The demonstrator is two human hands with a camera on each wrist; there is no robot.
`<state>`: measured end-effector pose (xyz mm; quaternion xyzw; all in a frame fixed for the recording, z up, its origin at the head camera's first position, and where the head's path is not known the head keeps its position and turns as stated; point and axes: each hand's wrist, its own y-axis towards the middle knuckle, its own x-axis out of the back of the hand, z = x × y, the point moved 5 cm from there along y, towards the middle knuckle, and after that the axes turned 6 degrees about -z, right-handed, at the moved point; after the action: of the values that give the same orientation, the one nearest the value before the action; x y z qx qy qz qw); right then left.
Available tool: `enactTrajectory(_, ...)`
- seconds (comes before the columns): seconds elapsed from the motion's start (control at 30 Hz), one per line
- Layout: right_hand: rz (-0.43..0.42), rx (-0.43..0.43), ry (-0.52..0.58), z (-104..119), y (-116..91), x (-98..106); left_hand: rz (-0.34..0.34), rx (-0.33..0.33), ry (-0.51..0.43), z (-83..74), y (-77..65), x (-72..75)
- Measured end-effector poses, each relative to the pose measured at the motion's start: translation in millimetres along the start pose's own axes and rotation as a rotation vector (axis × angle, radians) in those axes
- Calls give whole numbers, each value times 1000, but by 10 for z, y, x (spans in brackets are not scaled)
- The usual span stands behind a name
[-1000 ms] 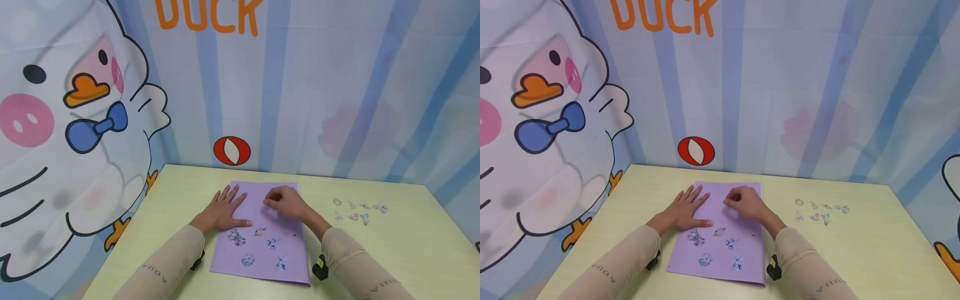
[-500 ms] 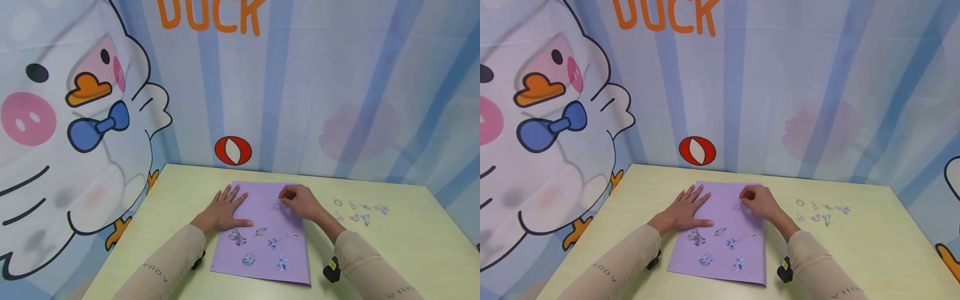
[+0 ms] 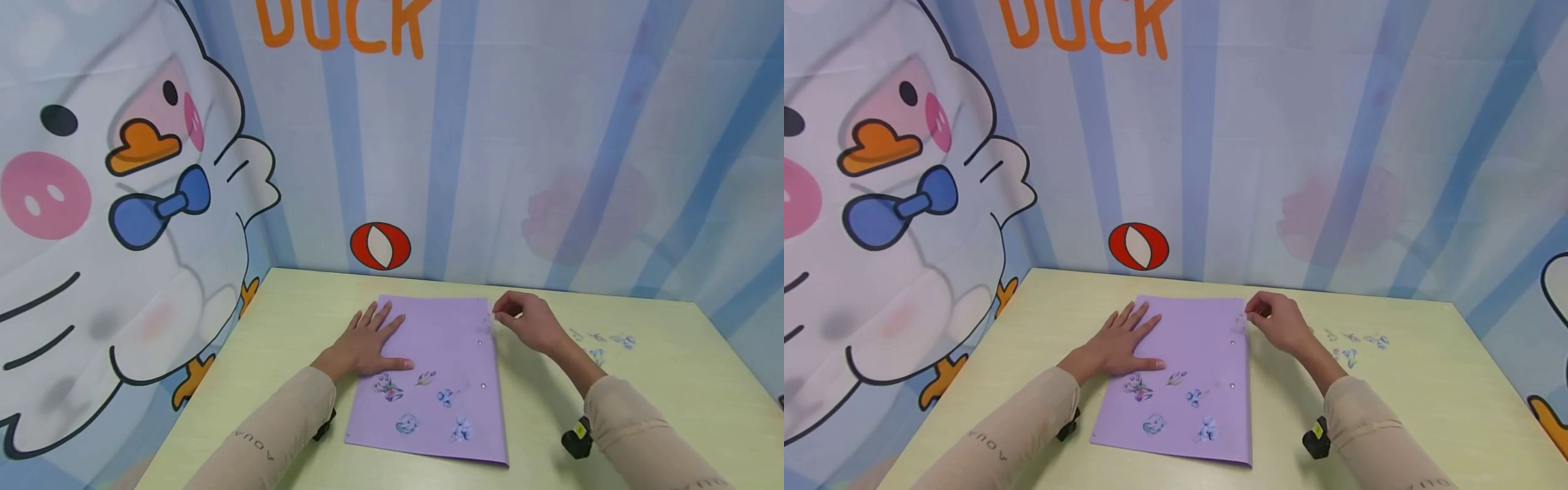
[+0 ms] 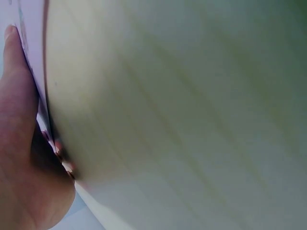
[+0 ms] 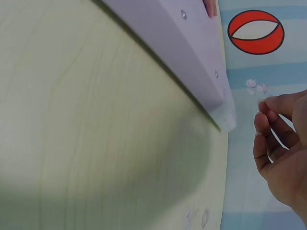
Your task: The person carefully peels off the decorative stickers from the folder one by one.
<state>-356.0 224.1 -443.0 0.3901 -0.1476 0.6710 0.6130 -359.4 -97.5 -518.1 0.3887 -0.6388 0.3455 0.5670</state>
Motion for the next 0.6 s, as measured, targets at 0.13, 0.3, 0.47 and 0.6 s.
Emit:
enactTrajectory(0.13,-13,-7,-14,-96,-62,91,-2,-1,-5,-2,-2,12)
enactTrajectory(0.3,-41,-10,-30,-210,-123,175,-2,1,-1,1,-8,21)
enactTrajectory(0.47,-65,-17,-43,-317,-197,265,4,2,4,5,-5,6)
enactTrajectory(0.6,-94,-43,-43,-416,-263,381,9,1,7,1,-5,0)
